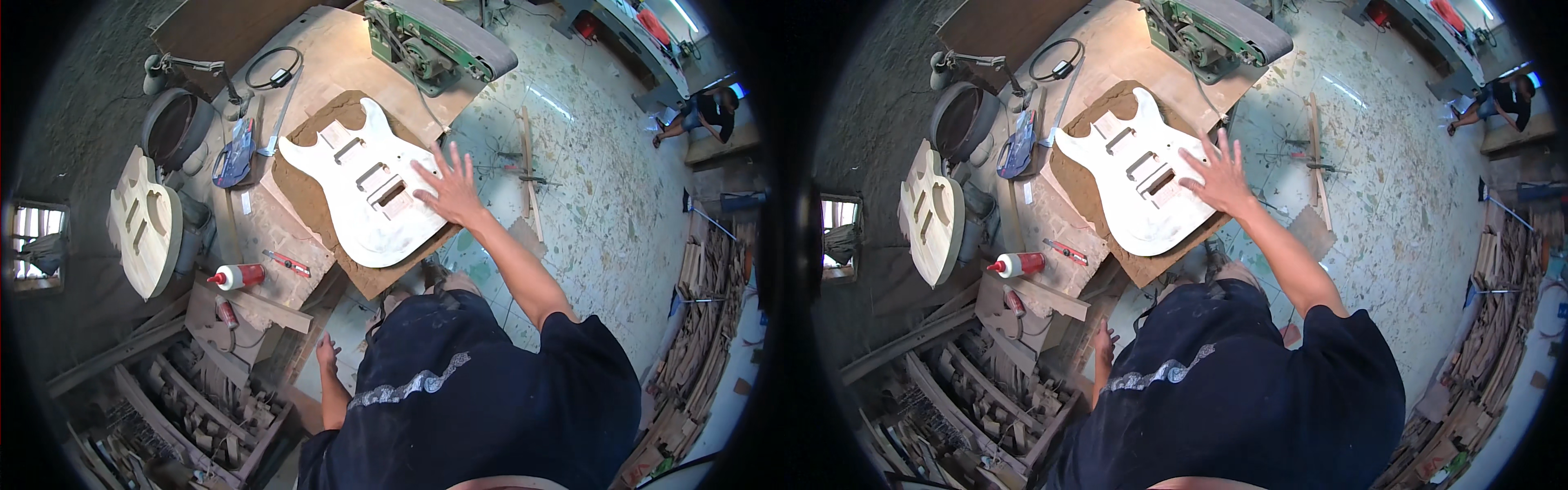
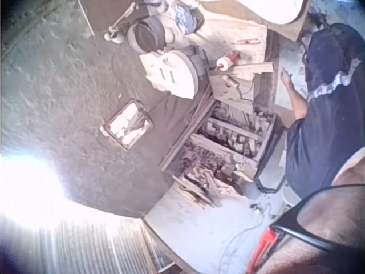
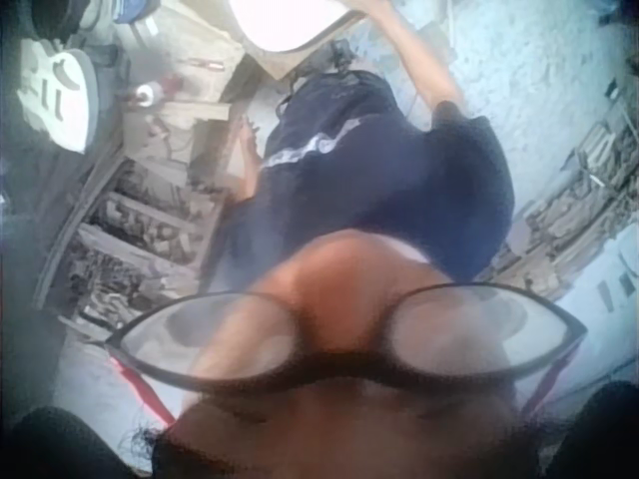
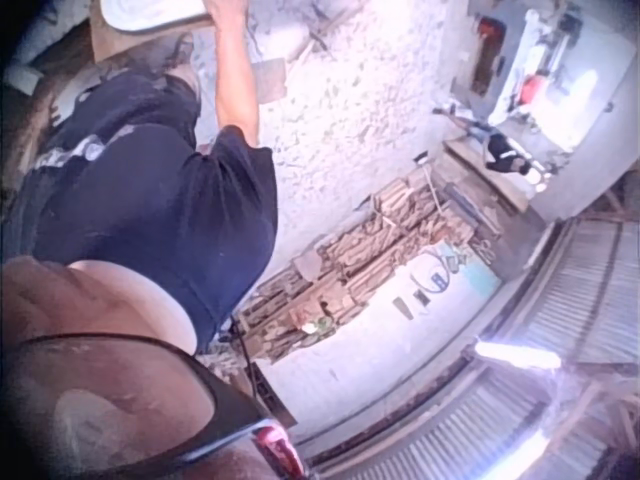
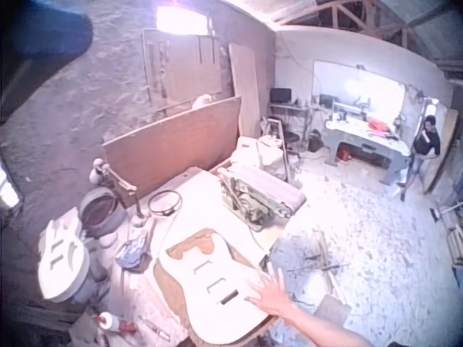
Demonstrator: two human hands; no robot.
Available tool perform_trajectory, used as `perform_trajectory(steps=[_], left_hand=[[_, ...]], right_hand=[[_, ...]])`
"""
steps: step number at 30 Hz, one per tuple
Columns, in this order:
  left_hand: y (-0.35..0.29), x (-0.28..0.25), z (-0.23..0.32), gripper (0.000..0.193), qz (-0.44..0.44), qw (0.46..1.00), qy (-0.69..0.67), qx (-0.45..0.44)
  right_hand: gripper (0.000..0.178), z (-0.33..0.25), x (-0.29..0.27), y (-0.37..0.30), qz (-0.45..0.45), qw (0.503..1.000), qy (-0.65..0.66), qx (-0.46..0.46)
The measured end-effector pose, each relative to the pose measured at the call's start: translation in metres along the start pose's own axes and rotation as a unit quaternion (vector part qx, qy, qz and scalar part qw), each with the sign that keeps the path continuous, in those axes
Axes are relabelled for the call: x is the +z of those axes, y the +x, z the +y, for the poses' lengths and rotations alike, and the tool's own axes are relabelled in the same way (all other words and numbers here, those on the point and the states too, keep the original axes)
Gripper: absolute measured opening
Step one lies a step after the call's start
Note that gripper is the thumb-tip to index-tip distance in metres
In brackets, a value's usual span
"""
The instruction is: The person applies glue from a bottle onto the surface of a wooden guitar body and spreads it across the surface with their hand.
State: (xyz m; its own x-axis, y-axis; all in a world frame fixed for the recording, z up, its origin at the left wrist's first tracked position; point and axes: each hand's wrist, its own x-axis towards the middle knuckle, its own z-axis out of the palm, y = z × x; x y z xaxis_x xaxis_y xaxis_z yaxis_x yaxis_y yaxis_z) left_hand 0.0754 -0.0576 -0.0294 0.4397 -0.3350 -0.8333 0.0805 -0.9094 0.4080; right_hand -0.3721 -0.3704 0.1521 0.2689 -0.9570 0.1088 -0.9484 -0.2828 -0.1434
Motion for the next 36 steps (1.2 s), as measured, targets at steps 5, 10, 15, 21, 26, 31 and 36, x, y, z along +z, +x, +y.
perform_trajectory(steps=[5, 10, 15, 21, 26, 31, 36], left_hand=[[0.001, -0.003, -0.017, 0.080, 0.015, 1.000, -0.017, -0.009], [-0.007, 0.007, -0.021, 0.076, 0.001, 0.999, -0.003, -0.049], [0.010, -0.004, -0.019, 0.078, -0.019, 0.999, 0.011, -0.034], [0.012, 0.002, 0.008, 0.083, -0.010, 1.000, -0.022, 0.004], [0.000, 0.006, 0.014, 0.084, -0.020, 1.000, 0.000, 0.007], [-0.001, 0.001, -0.034, 0.082, -0.007, 0.999, -0.012, -0.039], [-0.006, -0.001, -0.039, 0.079, -0.001, 1.000, -0.004, -0.026]], right_hand=[[0.070, -0.009, -0.006, -0.025, -0.041, 0.999, 0.018, 0.006], [0.069, -0.016, 0.006, -0.045, -0.054, 0.998, 0.020, 0.031], [0.067, 0.000, 0.006, -0.028, -0.048, 0.995, 0.042, 0.082], [0.067, 0.033, 0.011, -0.010, -0.075, 0.989, 0.053, 0.120], [0.069, 0.039, 0.004, -0.013, -0.031, 0.982, 0.067, 0.177], [0.068, 0.016, -0.001, -0.037, -0.108, 0.989, 0.096, 0.015], [0.060, 0.044, 0.009, -0.019, -0.093, 0.994, 0.049, 0.001]])
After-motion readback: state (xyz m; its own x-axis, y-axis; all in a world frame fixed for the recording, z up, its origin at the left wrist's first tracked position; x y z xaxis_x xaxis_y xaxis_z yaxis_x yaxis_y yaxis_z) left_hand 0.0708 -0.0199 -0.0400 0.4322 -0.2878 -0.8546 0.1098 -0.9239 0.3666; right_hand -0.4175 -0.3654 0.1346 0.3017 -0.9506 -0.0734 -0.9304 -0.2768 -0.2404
